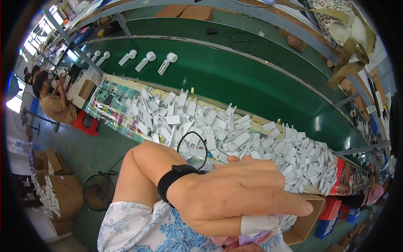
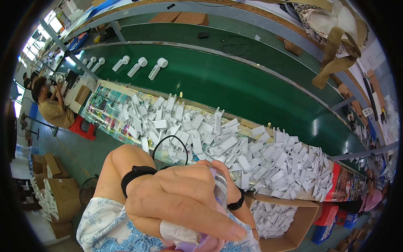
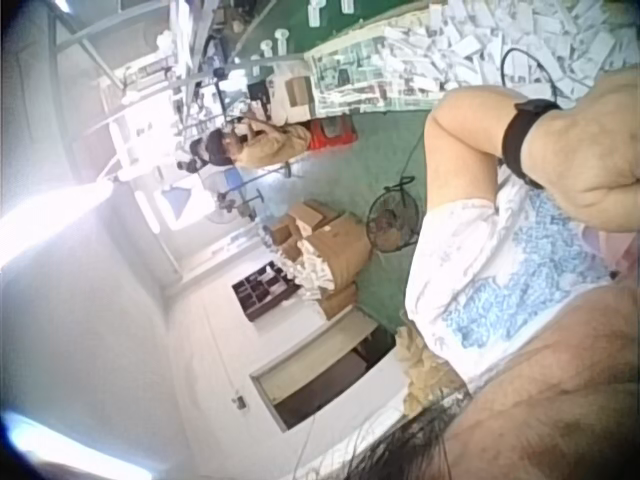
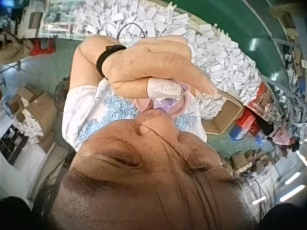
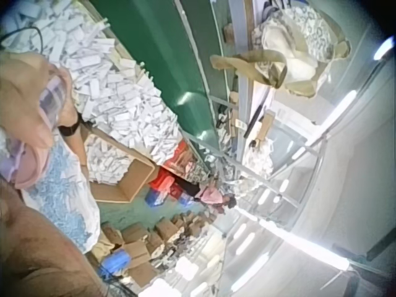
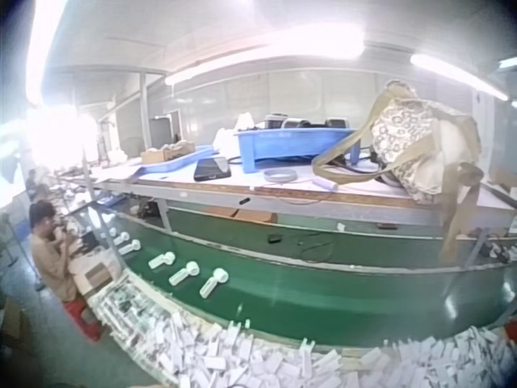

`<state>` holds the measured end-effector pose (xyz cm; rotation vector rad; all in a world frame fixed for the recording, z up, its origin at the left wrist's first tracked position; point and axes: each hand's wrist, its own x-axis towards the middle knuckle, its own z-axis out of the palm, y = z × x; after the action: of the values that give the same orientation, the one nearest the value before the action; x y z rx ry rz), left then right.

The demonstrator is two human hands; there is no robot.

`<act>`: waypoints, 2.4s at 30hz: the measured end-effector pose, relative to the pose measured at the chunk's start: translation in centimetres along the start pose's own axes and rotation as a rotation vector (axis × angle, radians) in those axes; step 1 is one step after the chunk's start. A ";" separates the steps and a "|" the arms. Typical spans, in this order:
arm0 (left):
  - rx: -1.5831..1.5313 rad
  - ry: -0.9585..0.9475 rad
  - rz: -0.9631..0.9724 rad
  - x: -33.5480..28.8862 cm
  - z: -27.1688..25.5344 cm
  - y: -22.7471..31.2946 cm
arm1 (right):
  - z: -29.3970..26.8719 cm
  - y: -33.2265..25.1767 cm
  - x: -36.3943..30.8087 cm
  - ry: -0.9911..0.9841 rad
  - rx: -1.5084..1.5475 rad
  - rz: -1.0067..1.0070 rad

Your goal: The recorder is seen at an assembly line, picking up components of portable handheld fans, snapping the fan head onto the handle/base, and checking the assembly.

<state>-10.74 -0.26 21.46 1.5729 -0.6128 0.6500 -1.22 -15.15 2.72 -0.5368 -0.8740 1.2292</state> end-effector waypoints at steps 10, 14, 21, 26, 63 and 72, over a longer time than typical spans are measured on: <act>-0.009 -0.032 -0.019 0.0 0.0 -0.1 | -0.1 -0.2 -0.2 0.025 0.006 0.029; -0.029 -0.044 -0.034 0.3 -0.1 -0.2 | -0.1 0.0 -0.4 0.031 0.044 0.030; -0.052 -0.047 0.037 0.7 -0.3 -0.8 | -0.1 0.0 -0.2 0.029 0.014 0.017; -0.044 -0.077 -0.069 0.1 -0.4 -0.3 | 0.0 0.3 -0.3 0.072 0.075 0.051; -0.047 -0.027 -0.007 -0.4 0.3 -0.7 | 0.2 0.0 -0.3 0.066 0.040 0.049; 0.037 -0.088 0.211 -0.3 -0.2 -2.2 | 0.1 0.2 -0.5 0.050 0.012 0.032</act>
<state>-9.37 0.20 19.74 1.5902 -0.8448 0.7557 -1.47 -15.54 2.49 -0.5713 -0.8180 1.2442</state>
